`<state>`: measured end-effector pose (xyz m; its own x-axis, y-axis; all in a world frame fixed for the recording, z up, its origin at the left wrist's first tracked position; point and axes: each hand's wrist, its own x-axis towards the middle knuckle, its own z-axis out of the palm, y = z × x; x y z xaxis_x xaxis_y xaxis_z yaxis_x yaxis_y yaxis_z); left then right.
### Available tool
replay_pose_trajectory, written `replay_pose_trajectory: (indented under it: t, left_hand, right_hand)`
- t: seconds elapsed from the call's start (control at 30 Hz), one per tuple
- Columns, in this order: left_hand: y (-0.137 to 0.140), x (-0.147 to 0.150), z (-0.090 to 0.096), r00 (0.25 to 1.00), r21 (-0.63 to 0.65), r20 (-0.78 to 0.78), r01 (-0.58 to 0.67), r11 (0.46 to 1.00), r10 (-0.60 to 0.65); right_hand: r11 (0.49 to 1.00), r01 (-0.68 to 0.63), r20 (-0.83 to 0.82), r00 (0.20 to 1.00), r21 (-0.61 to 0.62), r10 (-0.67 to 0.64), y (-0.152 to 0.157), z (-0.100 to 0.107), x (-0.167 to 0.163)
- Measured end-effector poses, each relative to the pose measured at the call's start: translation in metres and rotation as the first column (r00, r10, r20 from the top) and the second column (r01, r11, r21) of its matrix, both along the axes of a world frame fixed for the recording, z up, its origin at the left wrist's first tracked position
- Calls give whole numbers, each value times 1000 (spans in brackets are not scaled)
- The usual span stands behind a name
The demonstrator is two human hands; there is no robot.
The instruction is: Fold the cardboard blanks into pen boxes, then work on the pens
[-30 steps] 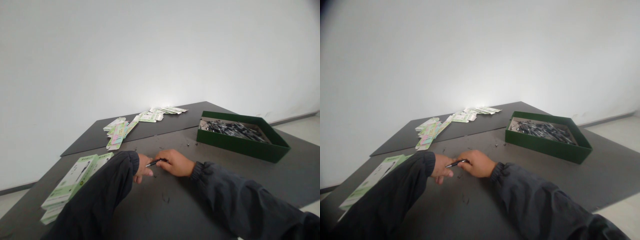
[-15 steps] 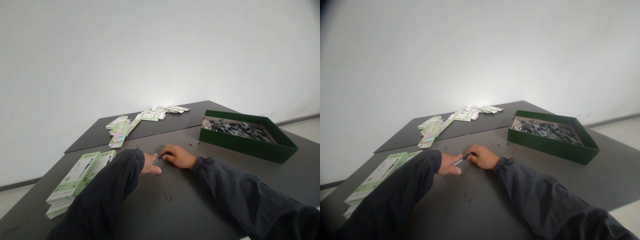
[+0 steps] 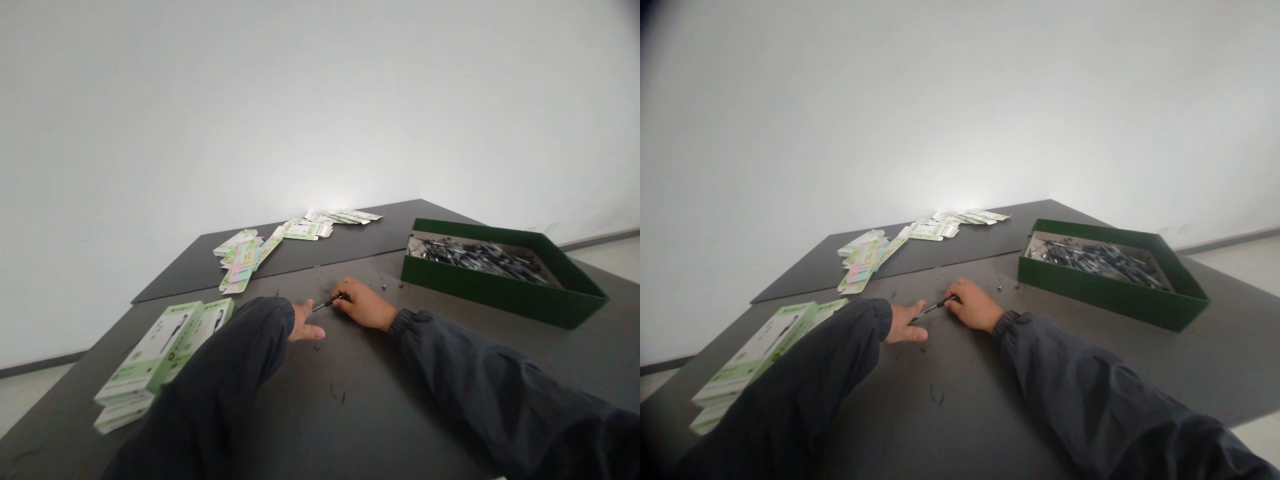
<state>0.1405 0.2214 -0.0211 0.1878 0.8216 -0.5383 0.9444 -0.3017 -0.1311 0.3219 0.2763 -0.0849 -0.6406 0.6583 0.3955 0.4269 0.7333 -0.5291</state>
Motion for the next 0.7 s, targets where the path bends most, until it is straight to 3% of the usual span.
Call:
replay_pose_trajectory:
  t: [0.43,0.7]
  left_hand:
    - [-2,2,2,1000,36,-23,-8,999,9]
    - [0,3,0,999,-5,-45,-20,1000,20]
  right_hand:
    - [983,179,101,978,39,-183,4,-7,0]
    - [976,189,253,944,107,-211,2,-3,0]
